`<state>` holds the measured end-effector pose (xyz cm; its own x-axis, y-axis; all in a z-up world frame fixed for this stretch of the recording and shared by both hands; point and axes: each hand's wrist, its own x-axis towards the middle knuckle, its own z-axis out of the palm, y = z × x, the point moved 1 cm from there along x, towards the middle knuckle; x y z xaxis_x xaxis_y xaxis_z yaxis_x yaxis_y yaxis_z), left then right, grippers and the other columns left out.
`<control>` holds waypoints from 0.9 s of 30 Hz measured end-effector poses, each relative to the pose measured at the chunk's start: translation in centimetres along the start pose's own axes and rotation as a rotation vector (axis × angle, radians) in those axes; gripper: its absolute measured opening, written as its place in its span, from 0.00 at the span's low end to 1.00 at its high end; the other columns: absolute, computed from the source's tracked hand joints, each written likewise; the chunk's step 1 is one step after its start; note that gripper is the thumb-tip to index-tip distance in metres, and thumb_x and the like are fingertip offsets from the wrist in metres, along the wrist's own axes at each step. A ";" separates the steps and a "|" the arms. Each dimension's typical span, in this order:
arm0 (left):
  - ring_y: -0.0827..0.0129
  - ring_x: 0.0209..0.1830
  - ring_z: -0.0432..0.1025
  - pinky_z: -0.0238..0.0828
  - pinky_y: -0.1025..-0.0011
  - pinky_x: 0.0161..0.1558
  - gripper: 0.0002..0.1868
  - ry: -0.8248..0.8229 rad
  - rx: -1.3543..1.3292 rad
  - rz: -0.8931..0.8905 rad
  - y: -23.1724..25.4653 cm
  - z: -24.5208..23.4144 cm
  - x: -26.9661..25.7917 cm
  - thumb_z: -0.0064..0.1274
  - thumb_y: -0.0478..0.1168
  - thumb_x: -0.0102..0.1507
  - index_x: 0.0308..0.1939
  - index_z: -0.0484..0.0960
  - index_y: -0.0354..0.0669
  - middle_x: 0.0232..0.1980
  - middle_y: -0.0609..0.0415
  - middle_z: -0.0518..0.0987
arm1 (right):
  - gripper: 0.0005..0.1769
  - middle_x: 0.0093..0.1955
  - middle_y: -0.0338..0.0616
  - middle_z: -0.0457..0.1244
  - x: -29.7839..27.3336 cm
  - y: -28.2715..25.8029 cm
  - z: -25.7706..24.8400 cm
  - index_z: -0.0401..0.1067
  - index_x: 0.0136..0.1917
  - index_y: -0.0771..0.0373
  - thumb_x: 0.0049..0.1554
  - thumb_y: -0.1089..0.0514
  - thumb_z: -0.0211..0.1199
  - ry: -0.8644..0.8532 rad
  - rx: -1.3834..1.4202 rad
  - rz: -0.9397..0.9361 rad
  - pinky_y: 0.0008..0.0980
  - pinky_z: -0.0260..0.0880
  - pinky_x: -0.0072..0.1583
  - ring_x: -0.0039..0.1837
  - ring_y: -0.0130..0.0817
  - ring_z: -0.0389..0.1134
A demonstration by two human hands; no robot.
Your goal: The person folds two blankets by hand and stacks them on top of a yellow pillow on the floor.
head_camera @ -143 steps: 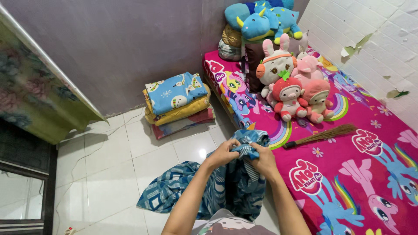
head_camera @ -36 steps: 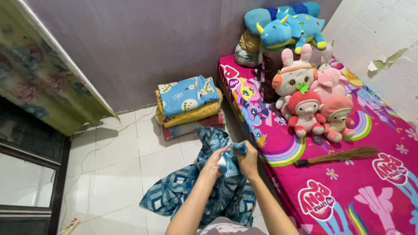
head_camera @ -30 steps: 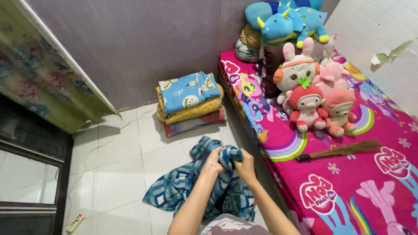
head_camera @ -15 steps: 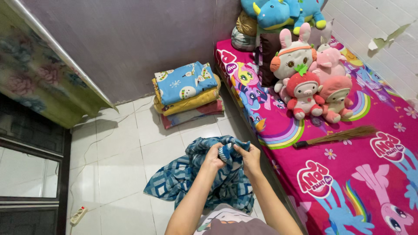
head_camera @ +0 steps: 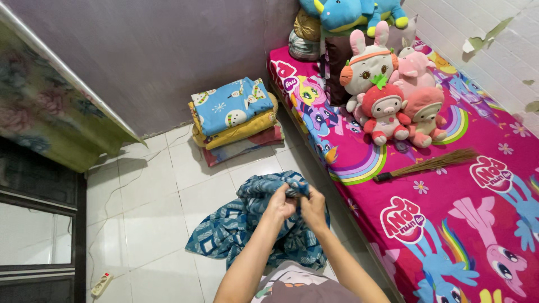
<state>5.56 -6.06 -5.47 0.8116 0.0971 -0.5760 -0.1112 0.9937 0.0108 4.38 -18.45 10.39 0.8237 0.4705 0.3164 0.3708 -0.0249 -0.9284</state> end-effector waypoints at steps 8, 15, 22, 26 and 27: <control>0.35 0.48 0.71 0.75 0.46 0.36 0.41 0.968 1.482 1.298 -0.2 0.7 -1.9 0.79 0.46 0.35 0.50 0.81 0.40 0.51 0.33 0.74 | 0.10 0.35 0.34 0.63 1.4 -0.5 -2.1 0.77 0.53 0.64 0.64 0.66 0.54 0.036 0.064 0.356 0.25 0.56 0.34 0.33 0.19 0.58; 0.75 0.28 0.67 0.63 0.73 0.32 0.12 -0.122 1.523 0.923 -2.1 6.0 -6.6 0.54 0.45 0.70 0.37 0.80 0.40 0.28 0.53 0.72 | 0.09 0.44 0.33 0.66 5.4 -2.4 -5.7 0.71 0.52 0.65 0.64 0.68 0.49 0.078 0.112 -0.014 0.21 0.66 0.49 0.46 0.20 0.64; 0.82 0.29 0.71 0.68 0.77 0.33 0.13 -0.484 1.510 0.714 -1.1 11.1 -11.9 0.66 0.45 0.57 0.36 0.86 0.40 0.29 0.59 0.81 | 0.07 0.43 0.31 0.63 7.7 -4.4 -10.6 0.71 0.50 0.64 0.69 0.67 0.51 0.300 0.221 -0.058 0.20 0.60 0.46 0.44 0.18 0.60; 0.81 0.28 0.73 0.69 0.77 0.34 0.15 -0.498 1.641 0.726 -0.9 11.0 -12.4 0.69 0.46 0.52 0.37 0.87 0.42 0.29 0.59 0.83 | 0.07 0.46 0.31 0.63 8.3 -4.5 -13.1 0.71 0.53 0.64 0.69 0.67 0.51 0.402 0.187 -0.173 0.19 0.62 0.50 0.46 0.18 0.61; 0.77 0.28 0.74 0.70 0.75 0.34 0.16 -0.463 1.675 0.682 -1.2 10.5 -12.3 0.69 0.47 0.52 0.36 0.85 0.42 0.29 0.56 0.82 | 0.07 0.46 0.31 0.63 8.3 -4.5 -13.6 0.71 0.53 0.64 0.69 0.67 0.51 0.407 0.183 -0.173 0.19 0.62 0.50 0.46 0.18 0.61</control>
<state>1.75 -7.88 10.16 0.9792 0.1709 0.1096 -0.0683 -0.2315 0.9704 15.34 -26.40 19.85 0.8712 0.0699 0.4860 0.4656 0.1967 -0.8629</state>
